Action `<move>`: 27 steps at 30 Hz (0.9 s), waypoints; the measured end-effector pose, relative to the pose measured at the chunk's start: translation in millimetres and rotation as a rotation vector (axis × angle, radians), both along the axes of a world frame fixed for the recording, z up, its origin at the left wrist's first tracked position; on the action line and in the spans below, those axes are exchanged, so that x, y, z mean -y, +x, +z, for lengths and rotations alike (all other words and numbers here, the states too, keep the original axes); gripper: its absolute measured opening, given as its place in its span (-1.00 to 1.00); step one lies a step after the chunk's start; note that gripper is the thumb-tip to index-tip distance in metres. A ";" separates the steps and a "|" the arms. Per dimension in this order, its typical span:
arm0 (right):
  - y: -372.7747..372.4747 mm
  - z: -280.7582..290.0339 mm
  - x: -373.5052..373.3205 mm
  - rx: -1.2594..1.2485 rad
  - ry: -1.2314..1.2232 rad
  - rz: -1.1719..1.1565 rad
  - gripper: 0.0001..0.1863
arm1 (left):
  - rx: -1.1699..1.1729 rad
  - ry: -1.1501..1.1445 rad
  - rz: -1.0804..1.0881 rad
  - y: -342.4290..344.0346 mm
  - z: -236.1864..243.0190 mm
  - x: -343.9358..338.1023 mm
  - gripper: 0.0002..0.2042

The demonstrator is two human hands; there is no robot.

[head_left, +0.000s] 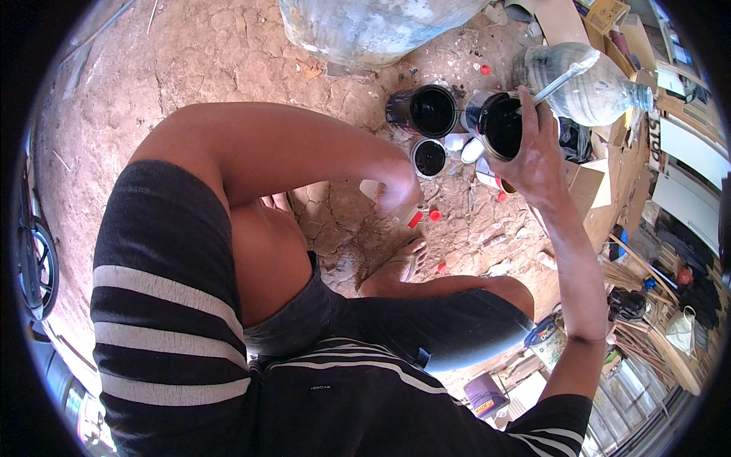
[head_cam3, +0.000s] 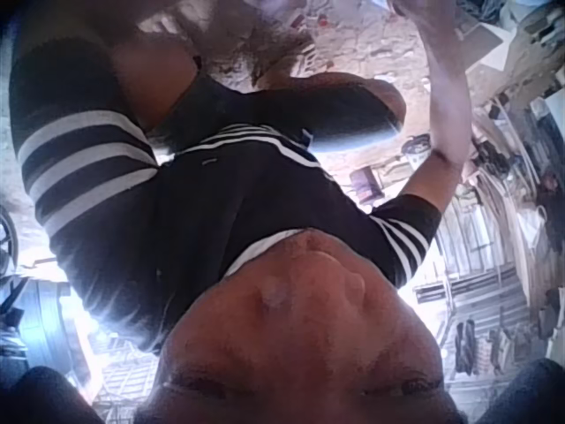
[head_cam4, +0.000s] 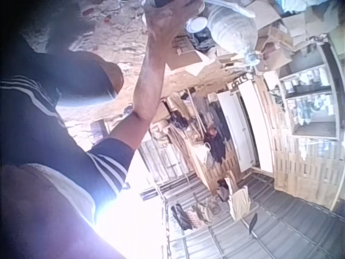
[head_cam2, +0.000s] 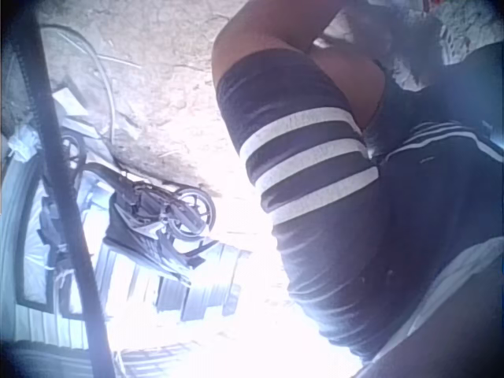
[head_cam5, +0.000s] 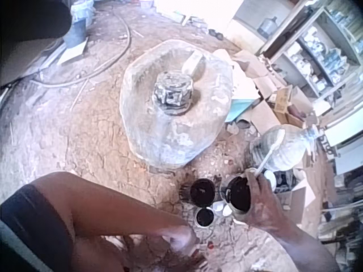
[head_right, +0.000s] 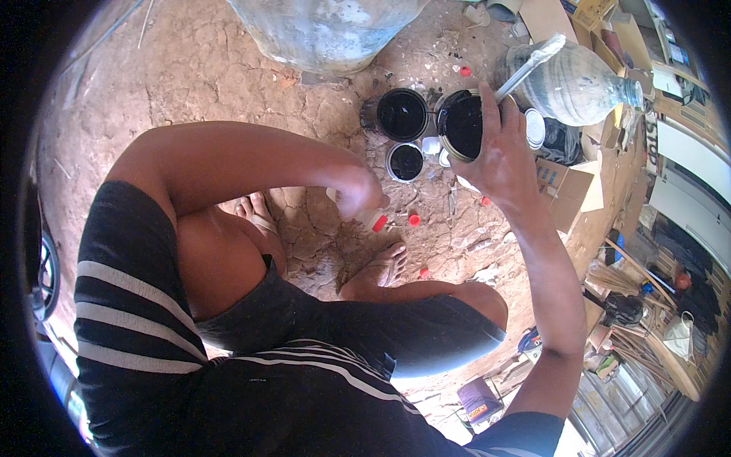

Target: The person removes a paint can from a cardboard box, opens the lid using a prying tool, and pours the paint into a container. They then add a liquid from a plastic bottle to the paint and stir the mixture with a brush before pouring it into a large plastic jug.

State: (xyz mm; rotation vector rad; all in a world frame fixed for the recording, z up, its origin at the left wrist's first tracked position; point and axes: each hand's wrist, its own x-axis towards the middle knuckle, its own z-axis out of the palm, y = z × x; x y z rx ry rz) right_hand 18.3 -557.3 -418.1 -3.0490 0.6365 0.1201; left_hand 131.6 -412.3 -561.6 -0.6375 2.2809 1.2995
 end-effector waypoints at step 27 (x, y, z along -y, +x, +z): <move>-198.6 -112.7 -49.0 0.227 0.388 -0.452 0.29 | -0.087 0.150 0.340 43.4 -33.2 -25.7 -0.49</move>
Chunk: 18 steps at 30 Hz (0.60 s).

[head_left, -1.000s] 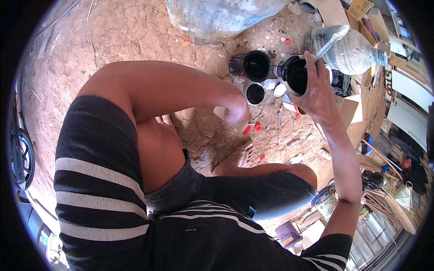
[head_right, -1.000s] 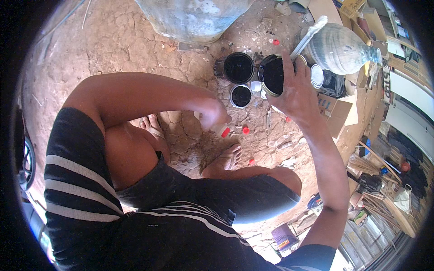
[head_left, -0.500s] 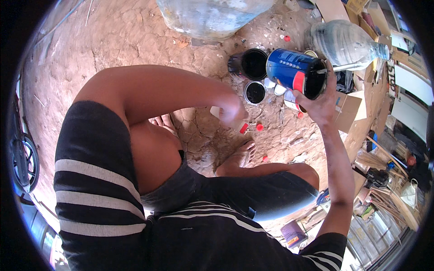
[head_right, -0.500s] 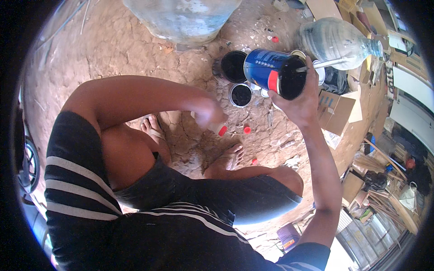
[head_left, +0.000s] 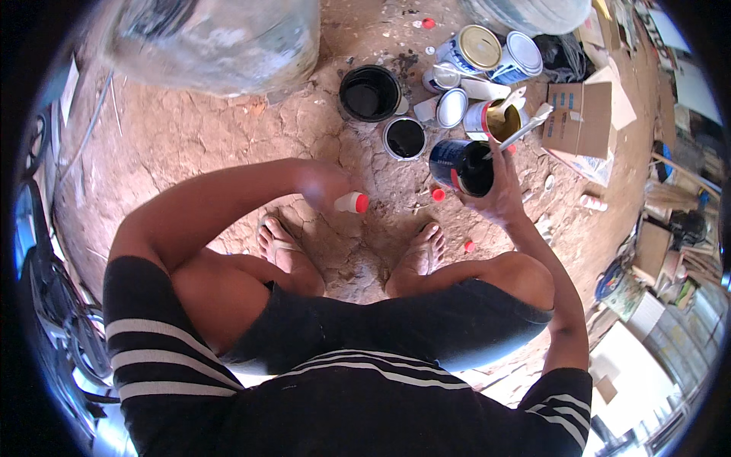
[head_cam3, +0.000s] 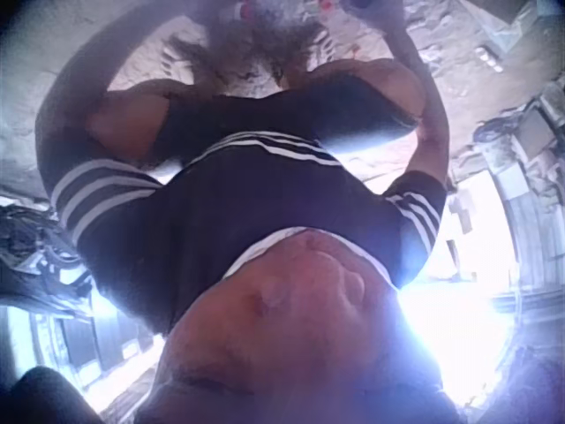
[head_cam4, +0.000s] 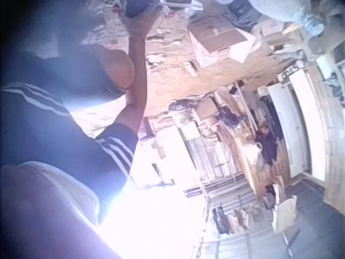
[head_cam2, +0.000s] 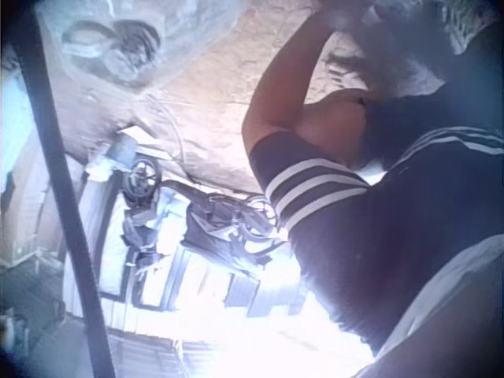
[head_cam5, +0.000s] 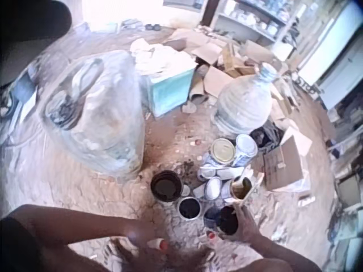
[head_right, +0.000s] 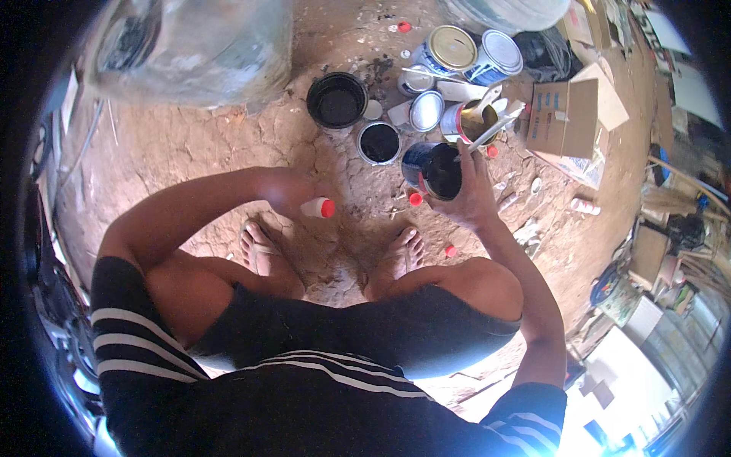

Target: The person removes a paint can from a cardboard box, opens the lid using a prying tool, and pours the paint into a container. They then add a liquid from a plastic bottle to the paint and stir the mixture with a brush before pouring it into a large plastic jug.

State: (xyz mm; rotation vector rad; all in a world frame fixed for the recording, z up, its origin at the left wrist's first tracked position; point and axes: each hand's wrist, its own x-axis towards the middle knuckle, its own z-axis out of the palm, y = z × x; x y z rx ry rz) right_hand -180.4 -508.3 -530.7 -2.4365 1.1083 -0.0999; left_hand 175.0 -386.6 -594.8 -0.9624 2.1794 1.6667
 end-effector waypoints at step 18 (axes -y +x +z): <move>16.7 -6.1 -0.1 -0.151 -0.274 -0.244 0.02 | -0.298 0.042 0.823 -61.1 30.4 49.3 -0.26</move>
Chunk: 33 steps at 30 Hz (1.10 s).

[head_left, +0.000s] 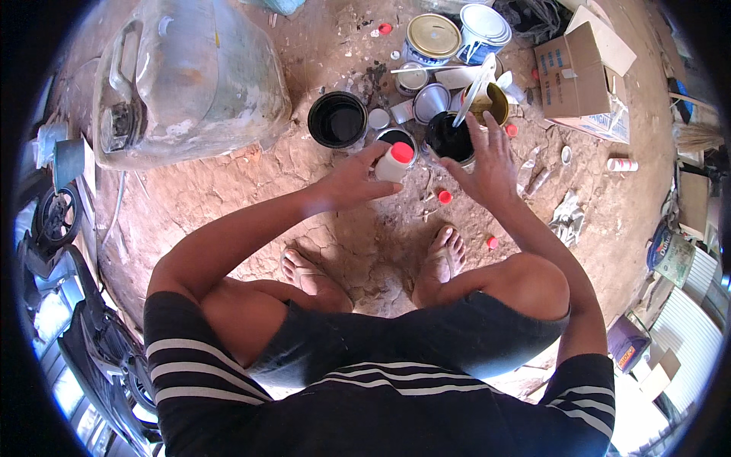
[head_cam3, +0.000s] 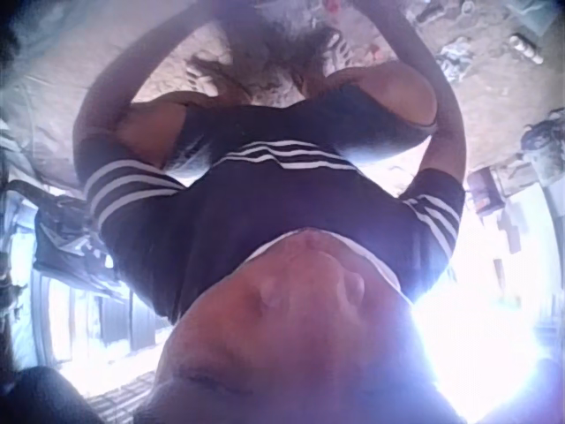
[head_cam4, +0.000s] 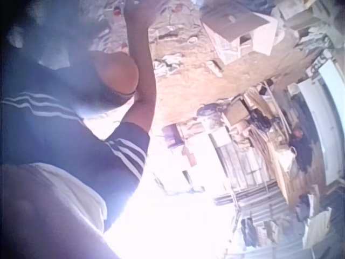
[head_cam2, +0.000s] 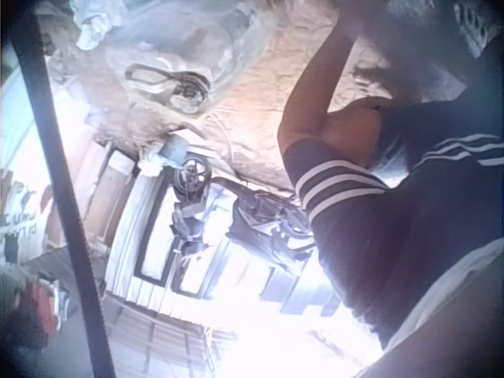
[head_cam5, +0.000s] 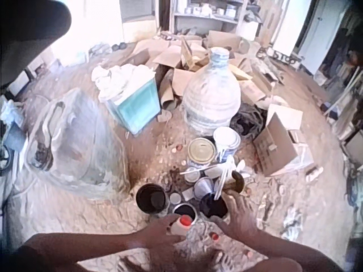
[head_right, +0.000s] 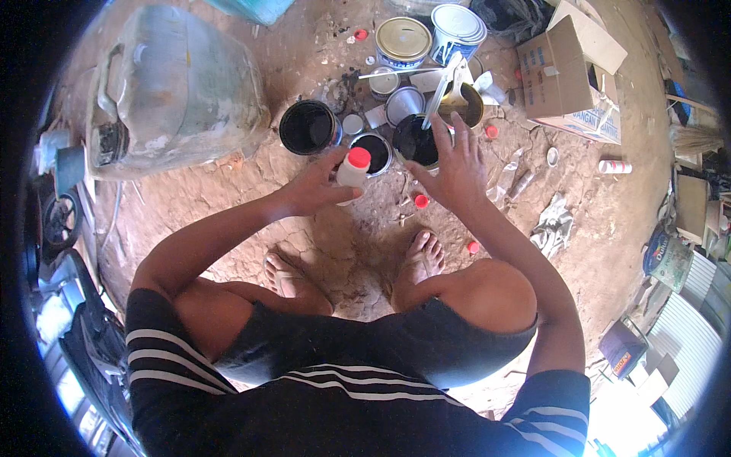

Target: The person removes a paint can from a cardboard box, opens the lid using a prying tool, and pours the paint into a container. They then add a liquid from a plastic bottle to the paint and stir the mixture with a brush before pouring it into a large plastic jug.

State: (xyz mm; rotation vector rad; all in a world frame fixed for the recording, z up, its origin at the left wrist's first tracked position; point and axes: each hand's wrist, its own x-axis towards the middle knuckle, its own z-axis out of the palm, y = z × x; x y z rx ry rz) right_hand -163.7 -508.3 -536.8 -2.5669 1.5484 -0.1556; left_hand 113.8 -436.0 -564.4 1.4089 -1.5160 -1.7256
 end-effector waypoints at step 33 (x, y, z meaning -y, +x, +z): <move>10.1 58.3 0.2 0.600 0.892 0.363 -0.72 | -0.236 0.116 -0.359 -16.6 21.5 -3.1 -0.37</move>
